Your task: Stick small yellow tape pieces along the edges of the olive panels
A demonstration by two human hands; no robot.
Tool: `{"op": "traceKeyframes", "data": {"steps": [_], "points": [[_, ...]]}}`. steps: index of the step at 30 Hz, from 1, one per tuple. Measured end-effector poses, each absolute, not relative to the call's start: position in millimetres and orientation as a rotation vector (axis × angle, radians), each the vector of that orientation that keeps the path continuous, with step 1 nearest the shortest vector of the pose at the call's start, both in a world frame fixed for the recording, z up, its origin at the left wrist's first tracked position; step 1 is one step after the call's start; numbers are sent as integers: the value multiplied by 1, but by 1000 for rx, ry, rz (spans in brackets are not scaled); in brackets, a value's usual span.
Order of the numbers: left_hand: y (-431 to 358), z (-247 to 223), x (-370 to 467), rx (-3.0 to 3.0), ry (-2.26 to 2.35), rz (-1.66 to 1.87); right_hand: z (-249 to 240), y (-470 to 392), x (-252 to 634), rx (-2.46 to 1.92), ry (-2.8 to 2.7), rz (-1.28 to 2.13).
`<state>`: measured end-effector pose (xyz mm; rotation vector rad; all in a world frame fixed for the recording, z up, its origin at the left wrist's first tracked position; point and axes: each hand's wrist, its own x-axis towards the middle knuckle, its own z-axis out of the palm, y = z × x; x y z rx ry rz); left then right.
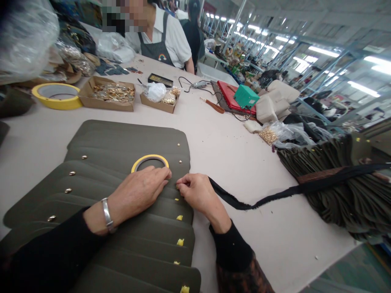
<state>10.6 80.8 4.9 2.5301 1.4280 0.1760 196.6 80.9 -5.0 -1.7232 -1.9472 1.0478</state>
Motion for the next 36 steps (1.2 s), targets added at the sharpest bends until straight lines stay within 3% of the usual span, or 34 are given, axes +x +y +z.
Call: {"op": "traceKeyframes", "data": {"steps": [10, 14, 21, 26, 32, 36], "points": [[79, 6, 11, 2537, 1441, 196, 6, 75, 180, -1864, -2286, 442], [79, 5, 11, 2534, 1448, 183, 3, 77, 188, -1807, -2195, 595], [80, 4, 11, 2531, 1454, 187, -6, 85, 199, -1827, -1550, 1399], [79, 5, 10, 2527, 1446, 175, -5, 82, 199, -1782, -1597, 1338], [79, 6, 11, 2513, 1444, 180, -8, 77, 201, -1691, -1921, 955], [79, 7, 11, 2509, 1453, 190, -9, 79, 202, -1667, -1941, 957]]}}
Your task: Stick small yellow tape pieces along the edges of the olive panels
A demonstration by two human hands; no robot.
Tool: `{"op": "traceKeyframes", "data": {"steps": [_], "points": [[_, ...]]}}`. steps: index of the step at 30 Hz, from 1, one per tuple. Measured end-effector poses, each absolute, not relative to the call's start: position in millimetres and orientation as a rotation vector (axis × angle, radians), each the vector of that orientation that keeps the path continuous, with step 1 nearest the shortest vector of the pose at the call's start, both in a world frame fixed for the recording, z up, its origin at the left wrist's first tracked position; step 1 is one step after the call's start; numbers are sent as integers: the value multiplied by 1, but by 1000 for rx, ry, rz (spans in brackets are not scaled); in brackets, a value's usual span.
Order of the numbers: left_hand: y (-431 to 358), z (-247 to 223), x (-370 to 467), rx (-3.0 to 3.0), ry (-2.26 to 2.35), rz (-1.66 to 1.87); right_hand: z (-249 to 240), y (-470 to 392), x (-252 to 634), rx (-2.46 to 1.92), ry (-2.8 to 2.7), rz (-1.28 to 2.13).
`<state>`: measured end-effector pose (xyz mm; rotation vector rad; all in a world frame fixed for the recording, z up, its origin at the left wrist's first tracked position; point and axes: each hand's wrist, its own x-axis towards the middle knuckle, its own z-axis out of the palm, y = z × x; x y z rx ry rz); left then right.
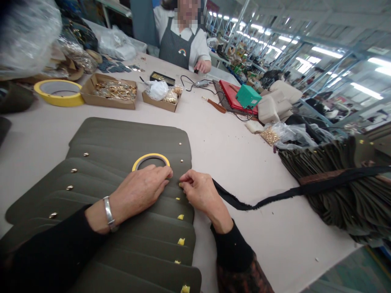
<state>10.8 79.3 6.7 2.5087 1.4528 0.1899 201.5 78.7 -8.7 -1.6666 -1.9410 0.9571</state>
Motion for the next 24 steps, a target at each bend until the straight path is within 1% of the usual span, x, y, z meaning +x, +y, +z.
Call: {"op": "traceKeyframes", "data": {"steps": [4, 10, 12, 15, 17, 21, 24], "points": [[79, 7, 11, 2504, 1448, 185, -9, 80, 202, -1671, -1927, 993], [78, 6, 10, 2517, 1444, 177, -8, 79, 202, -1698, -1999, 895], [78, 6, 10, 2516, 1445, 182, -8, 79, 202, -1692, -1947, 980], [79, 6, 10, 2514, 1451, 185, -8, 79, 202, -1678, -1785, 1216], [80, 6, 11, 2508, 1455, 185, -7, 79, 200, -1681, -1722, 1289], [79, 7, 11, 2500, 1461, 183, -6, 78, 197, -1713, -1733, 1241], [79, 7, 11, 2489, 1467, 163, -8, 77, 198, -1727, -1814, 1100]]}}
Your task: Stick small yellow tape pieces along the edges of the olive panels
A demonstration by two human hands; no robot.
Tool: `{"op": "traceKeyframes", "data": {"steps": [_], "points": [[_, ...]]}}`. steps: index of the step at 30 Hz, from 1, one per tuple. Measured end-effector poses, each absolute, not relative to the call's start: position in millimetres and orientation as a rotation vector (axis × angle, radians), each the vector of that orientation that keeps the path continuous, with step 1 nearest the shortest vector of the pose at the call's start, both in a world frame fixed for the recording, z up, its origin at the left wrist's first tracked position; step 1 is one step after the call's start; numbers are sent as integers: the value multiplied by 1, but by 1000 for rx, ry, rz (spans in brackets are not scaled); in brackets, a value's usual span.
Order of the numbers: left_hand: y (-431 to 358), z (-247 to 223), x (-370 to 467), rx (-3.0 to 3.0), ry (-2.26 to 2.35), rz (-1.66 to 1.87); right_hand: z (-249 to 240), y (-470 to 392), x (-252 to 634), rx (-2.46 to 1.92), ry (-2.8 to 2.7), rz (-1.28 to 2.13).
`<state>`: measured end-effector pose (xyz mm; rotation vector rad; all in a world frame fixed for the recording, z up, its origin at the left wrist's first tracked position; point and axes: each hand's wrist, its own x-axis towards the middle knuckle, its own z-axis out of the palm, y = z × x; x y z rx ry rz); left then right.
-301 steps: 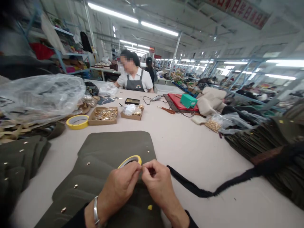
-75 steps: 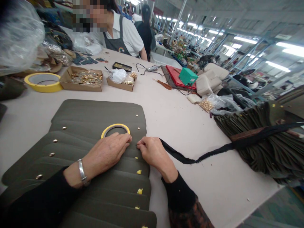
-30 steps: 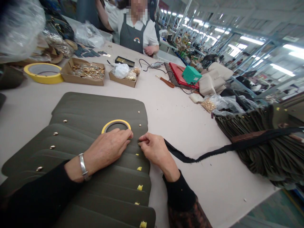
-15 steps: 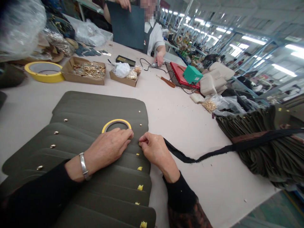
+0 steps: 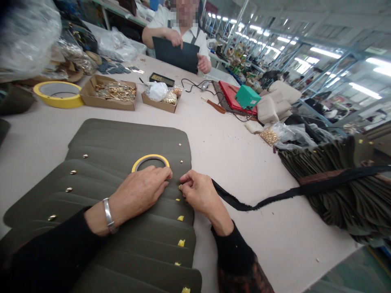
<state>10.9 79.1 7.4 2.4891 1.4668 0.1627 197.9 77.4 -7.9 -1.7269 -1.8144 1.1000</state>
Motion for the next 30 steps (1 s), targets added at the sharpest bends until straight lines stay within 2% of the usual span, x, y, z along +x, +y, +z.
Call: {"op": "traceKeyframes", "data": {"steps": [15, 20, 24, 30], "points": [[79, 9, 11, 2502, 1461, 159, -2, 80, 191, -1805, -2166, 623], [79, 8, 10, 2507, 1444, 192, 5, 77, 199, -1899, -2235, 359], [80, 6, 9, 2503, 1407, 228, 9, 74, 215, -1587, -2221, 442], [81, 4, 4, 2465, 1328, 349, 5, 72, 213, -1301, -2565, 433]]}}
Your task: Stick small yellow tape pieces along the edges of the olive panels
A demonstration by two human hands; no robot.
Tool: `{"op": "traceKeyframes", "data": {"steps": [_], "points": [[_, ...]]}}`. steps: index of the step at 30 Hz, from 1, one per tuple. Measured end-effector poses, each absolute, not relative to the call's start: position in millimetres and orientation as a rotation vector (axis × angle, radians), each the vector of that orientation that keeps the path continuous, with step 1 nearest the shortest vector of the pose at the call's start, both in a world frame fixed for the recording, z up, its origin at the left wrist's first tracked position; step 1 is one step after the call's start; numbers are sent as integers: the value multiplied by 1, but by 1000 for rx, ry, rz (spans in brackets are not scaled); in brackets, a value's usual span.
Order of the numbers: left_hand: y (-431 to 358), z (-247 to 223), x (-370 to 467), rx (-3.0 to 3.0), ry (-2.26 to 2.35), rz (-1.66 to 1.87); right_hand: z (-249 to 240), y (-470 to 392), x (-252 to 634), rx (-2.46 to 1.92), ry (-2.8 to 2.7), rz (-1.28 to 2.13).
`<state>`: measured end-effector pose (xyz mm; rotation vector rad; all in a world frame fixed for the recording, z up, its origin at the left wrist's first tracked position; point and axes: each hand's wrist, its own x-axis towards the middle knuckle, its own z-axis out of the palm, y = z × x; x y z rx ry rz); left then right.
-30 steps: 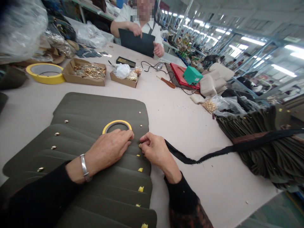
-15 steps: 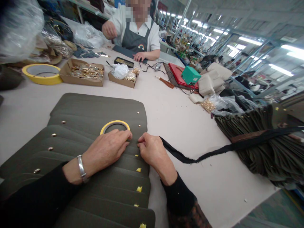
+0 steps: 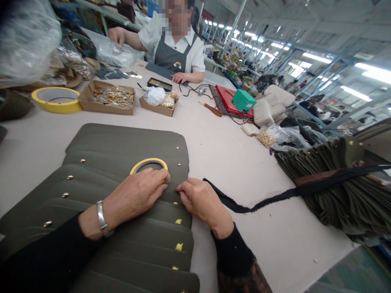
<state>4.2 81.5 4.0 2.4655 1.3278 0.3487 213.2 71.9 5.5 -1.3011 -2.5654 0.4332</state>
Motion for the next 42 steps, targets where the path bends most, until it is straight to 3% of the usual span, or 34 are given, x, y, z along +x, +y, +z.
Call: {"op": "traceKeyframes", "data": {"steps": [11, 19, 28, 42], "points": [[83, 3, 4, 2473, 1339, 370, 18, 84, 186, -1788, -2598, 413], [88, -5, -2, 2362, 1180, 784, 12, 89, 205, -1595, -2225, 961], [86, -7, -1, 2325, 1193, 748, 2, 82, 191, -941, -1970, 597], [83, -1, 1, 2401, 1147, 737, -5, 84, 182, -952, -2059, 115]]}}
